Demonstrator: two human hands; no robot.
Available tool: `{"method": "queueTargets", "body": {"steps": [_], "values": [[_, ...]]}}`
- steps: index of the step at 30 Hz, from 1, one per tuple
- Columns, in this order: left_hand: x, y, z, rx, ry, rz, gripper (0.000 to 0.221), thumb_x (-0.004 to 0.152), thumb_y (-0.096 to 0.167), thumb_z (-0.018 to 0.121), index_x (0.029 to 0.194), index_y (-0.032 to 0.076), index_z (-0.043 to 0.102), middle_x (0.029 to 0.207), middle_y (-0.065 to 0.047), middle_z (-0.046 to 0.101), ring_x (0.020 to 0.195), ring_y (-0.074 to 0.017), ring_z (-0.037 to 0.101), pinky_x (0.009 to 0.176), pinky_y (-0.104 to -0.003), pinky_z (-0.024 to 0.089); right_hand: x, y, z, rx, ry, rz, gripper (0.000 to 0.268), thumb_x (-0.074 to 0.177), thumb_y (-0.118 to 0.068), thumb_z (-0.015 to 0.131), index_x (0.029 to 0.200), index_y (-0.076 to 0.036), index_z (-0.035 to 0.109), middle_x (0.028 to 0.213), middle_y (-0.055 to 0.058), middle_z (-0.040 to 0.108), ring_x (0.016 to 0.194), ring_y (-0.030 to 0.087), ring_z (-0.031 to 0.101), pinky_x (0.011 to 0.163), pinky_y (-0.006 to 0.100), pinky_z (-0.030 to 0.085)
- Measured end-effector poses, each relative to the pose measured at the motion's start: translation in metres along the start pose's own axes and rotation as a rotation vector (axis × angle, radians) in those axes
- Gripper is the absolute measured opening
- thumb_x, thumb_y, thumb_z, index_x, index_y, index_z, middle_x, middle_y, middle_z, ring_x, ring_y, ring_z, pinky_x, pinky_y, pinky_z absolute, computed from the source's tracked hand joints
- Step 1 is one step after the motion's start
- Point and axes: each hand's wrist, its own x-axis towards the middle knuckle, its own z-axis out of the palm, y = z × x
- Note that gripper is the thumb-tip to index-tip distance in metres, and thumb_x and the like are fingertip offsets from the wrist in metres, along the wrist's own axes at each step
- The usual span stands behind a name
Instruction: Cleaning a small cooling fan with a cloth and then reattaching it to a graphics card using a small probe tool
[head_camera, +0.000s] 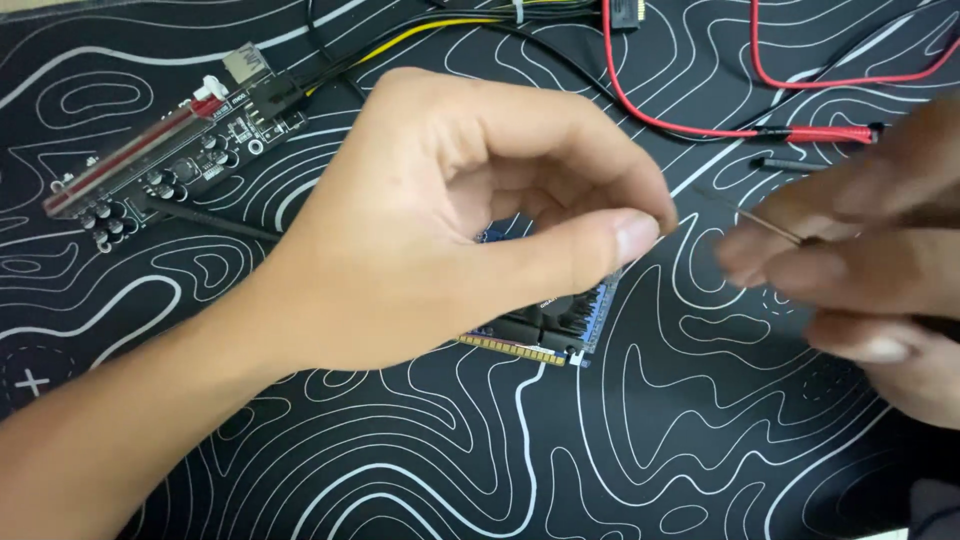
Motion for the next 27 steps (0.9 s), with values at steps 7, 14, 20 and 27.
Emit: {"method": "queueTargets", "body": {"steps": [7,14,20,27], "values": [[-0.003,0.002,0.002,-0.045,0.018,0.019,0.007,0.104,0.001,0.079,0.103,0.005,0.073,0.095,-0.003,0.07,0.085,-0.016,0.064,0.079,-0.029,0.054,-0.023,-0.006,-0.007,0.842,0.192,0.535,0.019,0.097,-0.004,0.069,0.114,-0.003,0.077,0.12,0.042,0.094,0.081,0.037,0.093,0.038,0.019,0.048],[-0.006,0.009,0.009,-0.081,0.04,0.043,0.015,0.101,-0.003,0.084,0.1,0.004,0.072,0.093,-0.003,0.069,0.084,-0.0151,0.061,0.079,-0.029,0.053,-0.007,-0.036,0.002,0.258,0.121,0.274,0.034,0.102,0.014,0.046,0.128,0.01,0.067,0.142,0.025,0.087,0.127,0.027,0.094,0.088,0.023,0.066],[-0.003,0.011,0.008,-0.023,0.058,0.103,0.015,0.102,-0.001,0.085,0.099,0.004,0.072,0.092,-0.003,0.071,0.083,-0.015,0.066,0.074,-0.028,0.053,0.01,-0.015,-0.003,0.11,0.046,-0.282,0.032,0.109,-0.005,0.057,0.141,-0.01,0.06,0.147,0.009,0.071,0.148,0.034,0.1,0.115,0.025,0.092],[-0.001,0.013,0.006,-0.077,0.042,0.092,0.009,0.105,-0.001,0.081,0.101,0.003,0.074,0.091,-0.005,0.071,0.081,-0.0158,0.061,0.076,-0.029,0.053,0.031,-0.05,0.001,0.0,0.2,-0.299,0.022,0.107,-0.016,0.055,0.124,-0.005,0.066,0.127,0.011,0.077,0.125,0.029,0.103,0.086,0.019,0.083]]}}
